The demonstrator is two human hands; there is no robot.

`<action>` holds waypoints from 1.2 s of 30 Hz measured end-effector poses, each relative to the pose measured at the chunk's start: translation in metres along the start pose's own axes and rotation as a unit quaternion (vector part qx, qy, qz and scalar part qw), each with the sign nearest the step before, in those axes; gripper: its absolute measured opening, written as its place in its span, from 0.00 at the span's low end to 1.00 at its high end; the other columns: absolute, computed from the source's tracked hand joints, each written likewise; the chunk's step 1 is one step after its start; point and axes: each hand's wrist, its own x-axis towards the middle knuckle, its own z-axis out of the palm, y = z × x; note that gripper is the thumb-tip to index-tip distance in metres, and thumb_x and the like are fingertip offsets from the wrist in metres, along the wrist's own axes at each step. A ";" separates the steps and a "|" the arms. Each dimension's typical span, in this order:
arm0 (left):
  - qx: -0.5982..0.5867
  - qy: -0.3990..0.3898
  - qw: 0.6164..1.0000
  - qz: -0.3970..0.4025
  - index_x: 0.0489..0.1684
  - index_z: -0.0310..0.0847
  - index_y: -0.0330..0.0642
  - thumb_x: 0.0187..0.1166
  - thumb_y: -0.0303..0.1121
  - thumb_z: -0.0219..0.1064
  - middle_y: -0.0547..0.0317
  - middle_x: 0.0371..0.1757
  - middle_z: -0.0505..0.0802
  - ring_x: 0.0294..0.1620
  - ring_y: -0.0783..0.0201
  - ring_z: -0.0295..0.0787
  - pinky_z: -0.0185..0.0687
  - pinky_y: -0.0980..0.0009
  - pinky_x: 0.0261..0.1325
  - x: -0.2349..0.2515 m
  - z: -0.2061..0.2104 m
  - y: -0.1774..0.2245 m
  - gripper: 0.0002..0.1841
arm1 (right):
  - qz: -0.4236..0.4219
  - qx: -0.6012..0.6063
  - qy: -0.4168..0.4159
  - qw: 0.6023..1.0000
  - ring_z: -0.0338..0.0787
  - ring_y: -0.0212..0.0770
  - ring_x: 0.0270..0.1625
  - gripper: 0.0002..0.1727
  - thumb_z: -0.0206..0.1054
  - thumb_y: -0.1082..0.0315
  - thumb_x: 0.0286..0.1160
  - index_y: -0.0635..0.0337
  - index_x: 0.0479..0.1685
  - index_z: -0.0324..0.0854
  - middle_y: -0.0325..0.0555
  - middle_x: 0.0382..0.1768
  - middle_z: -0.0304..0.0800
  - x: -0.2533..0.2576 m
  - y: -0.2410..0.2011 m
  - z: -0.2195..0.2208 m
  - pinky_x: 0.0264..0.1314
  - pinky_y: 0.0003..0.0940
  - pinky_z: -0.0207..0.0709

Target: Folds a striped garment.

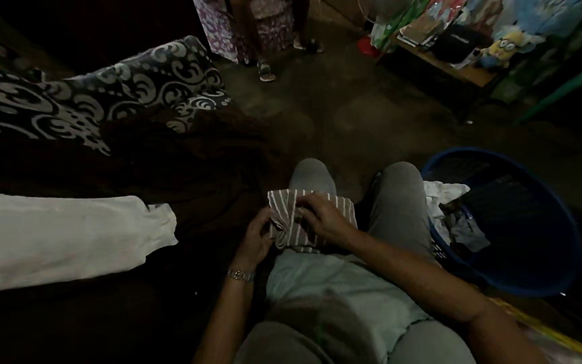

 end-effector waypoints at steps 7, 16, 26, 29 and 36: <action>0.244 0.084 0.966 -0.003 0.82 0.63 0.32 0.83 0.30 0.67 0.41 0.65 0.86 0.55 0.59 0.89 0.86 0.62 0.59 0.011 -0.003 -0.014 0.29 | 0.285 0.159 0.156 0.932 0.71 0.62 0.82 0.52 0.73 0.49 0.76 0.62 0.93 0.45 0.68 0.83 0.64 -0.018 0.067 -0.032 0.80 0.57 0.71; 0.338 -0.042 0.940 0.014 0.72 0.76 0.32 0.94 0.38 0.51 0.43 0.61 0.88 0.54 0.60 0.88 0.84 0.61 0.60 -0.016 0.023 0.005 0.21 | 0.300 0.421 0.076 0.853 0.94 0.38 0.41 0.17 0.70 0.73 0.77 0.65 0.62 0.77 0.48 0.42 0.92 -0.049 0.036 -0.048 0.46 0.36 0.90; -0.194 -0.371 0.908 -0.021 0.65 0.82 0.55 0.81 0.73 0.42 0.61 0.56 0.94 0.58 0.63 0.92 0.89 0.60 0.61 0.035 0.167 0.051 0.37 | -0.144 -0.332 0.165 0.917 0.93 0.49 0.48 0.19 0.80 0.73 0.51 0.60 0.47 0.86 0.49 0.49 0.92 -0.108 -0.057 -0.176 0.48 0.52 0.87; -0.217 -0.353 0.908 -0.064 0.49 0.87 0.55 0.85 0.70 0.31 0.65 0.41 0.96 0.43 0.71 0.94 0.92 0.70 0.47 0.045 0.206 0.045 0.39 | -0.140 -0.407 0.165 0.887 0.91 0.58 0.58 0.10 0.75 0.74 0.59 0.59 0.41 0.87 0.55 0.55 0.92 -0.135 -0.045 -0.158 0.58 0.60 0.83; -0.181 -0.267 0.931 -0.173 0.64 0.75 0.46 0.94 0.53 0.30 0.58 0.46 0.94 0.48 0.65 0.93 0.91 0.64 0.52 0.070 0.221 -0.033 0.29 | 0.059 -0.270 -0.070 0.959 0.61 0.64 0.90 0.15 0.72 0.66 0.74 0.61 0.58 0.85 0.58 0.83 0.71 -0.193 0.058 -0.086 0.85 0.71 0.55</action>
